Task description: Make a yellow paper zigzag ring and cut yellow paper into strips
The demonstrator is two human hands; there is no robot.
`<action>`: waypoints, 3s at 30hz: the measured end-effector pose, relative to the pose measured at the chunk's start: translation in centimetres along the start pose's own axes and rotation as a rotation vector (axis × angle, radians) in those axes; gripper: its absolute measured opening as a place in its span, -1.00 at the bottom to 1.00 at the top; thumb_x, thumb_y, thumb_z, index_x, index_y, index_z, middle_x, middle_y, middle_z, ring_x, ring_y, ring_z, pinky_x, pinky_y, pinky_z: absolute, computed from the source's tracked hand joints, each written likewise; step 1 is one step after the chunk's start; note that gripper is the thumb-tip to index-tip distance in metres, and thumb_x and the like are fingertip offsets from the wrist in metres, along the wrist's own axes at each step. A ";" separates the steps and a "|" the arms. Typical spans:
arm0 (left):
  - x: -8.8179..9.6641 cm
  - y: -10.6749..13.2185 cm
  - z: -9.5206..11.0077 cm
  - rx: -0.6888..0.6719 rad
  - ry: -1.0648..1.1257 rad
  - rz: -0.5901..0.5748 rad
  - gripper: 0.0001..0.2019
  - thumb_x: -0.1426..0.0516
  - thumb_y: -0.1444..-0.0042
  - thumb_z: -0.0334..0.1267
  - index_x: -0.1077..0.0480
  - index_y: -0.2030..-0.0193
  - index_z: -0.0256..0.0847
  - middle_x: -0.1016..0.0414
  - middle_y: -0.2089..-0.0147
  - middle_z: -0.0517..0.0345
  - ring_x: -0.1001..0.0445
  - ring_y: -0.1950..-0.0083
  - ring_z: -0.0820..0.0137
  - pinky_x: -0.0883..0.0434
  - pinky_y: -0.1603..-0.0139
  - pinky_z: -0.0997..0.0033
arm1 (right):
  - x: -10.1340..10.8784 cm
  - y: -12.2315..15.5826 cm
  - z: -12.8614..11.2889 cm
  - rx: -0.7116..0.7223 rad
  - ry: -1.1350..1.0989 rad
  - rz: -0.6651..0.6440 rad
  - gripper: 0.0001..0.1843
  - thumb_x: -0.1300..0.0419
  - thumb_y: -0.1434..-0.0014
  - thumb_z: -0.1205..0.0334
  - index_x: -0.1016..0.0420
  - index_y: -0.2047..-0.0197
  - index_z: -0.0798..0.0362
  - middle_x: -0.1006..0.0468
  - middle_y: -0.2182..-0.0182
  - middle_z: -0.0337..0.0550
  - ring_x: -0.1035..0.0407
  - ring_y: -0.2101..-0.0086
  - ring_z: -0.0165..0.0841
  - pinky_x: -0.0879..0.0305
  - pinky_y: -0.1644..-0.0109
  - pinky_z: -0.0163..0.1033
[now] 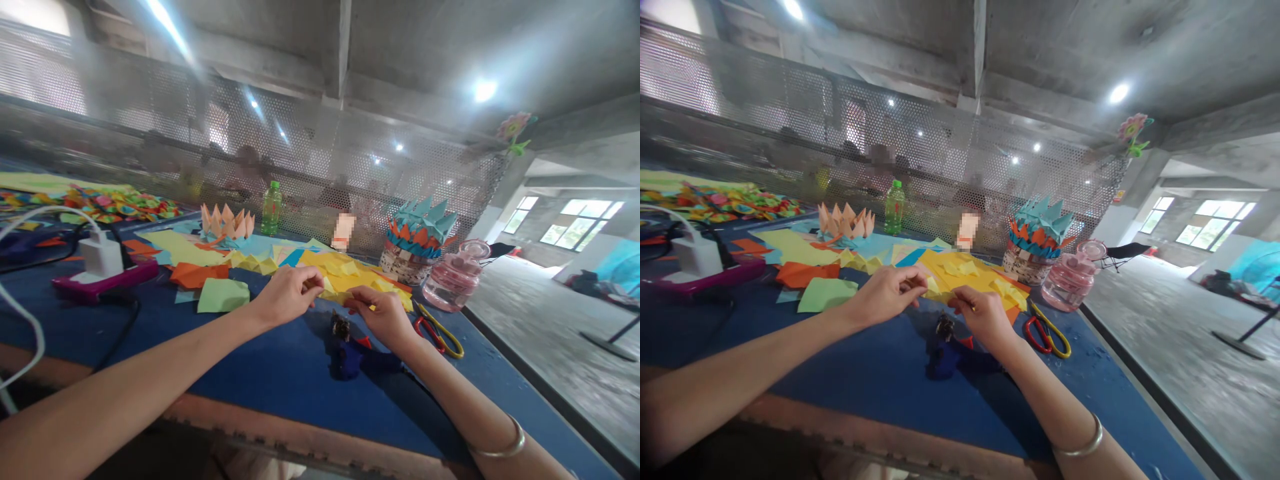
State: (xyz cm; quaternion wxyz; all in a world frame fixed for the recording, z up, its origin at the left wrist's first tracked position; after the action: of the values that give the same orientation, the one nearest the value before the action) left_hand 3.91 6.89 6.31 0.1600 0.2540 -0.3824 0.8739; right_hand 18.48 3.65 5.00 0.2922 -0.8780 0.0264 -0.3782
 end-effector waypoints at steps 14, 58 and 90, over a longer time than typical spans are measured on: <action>0.0 0.1 0.6 -0.065 -0.074 0.008 -0.95 -0.08 -0.11 -0.37 -0.36 0.35 -0.23 -0.55 0.36 0.15 -0.46 0.53 0.52 -0.39 0.46 0.55 | 0.3 0.0 -0.8 0.024 0.027 0.032 -0.88 -0.17 -0.13 0.21 -0.51 0.41 -0.02 -0.55 0.54 -0.27 -0.43 0.50 -0.37 -0.29 0.39 -0.31; -0.9 0.3 1.7 -0.008 -0.112 -0.035 -0.83 -0.15 -0.06 -0.40 -0.54 0.22 -0.19 -0.59 0.17 0.15 -0.43 0.62 0.56 -0.41 0.50 0.55 | 0.8 1.1 -5.5 0.404 0.149 0.097 -0.82 -0.11 -0.14 0.43 -0.30 0.46 0.02 -0.54 0.39 -0.19 -0.41 0.37 -0.41 -0.29 0.28 -0.33; -1.3 0.5 3.2 -0.136 -0.238 -0.057 -0.80 -0.10 0.01 -0.57 -0.48 0.45 -0.24 -0.52 0.45 0.20 -0.45 0.40 0.43 -0.26 0.38 0.51 | -0.7 1.1 -5.1 0.301 0.190 0.022 -0.85 -0.17 -0.18 0.31 -0.44 0.44 0.07 -0.45 0.50 -0.17 -0.33 0.45 -0.38 -0.20 0.39 -0.31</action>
State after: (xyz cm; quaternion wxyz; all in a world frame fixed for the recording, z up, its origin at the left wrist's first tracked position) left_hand 5.77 4.03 7.14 0.1549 0.3553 -0.4497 0.8047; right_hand 14.66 0.43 6.73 0.4206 -0.7844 0.0068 -0.4559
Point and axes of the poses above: each hand's wrist, its own y-axis away from the middle knuckle, its own x-axis out of the back of the hand, z = x × y, the point moved 10 cm from there along -y, towards the middle knuckle
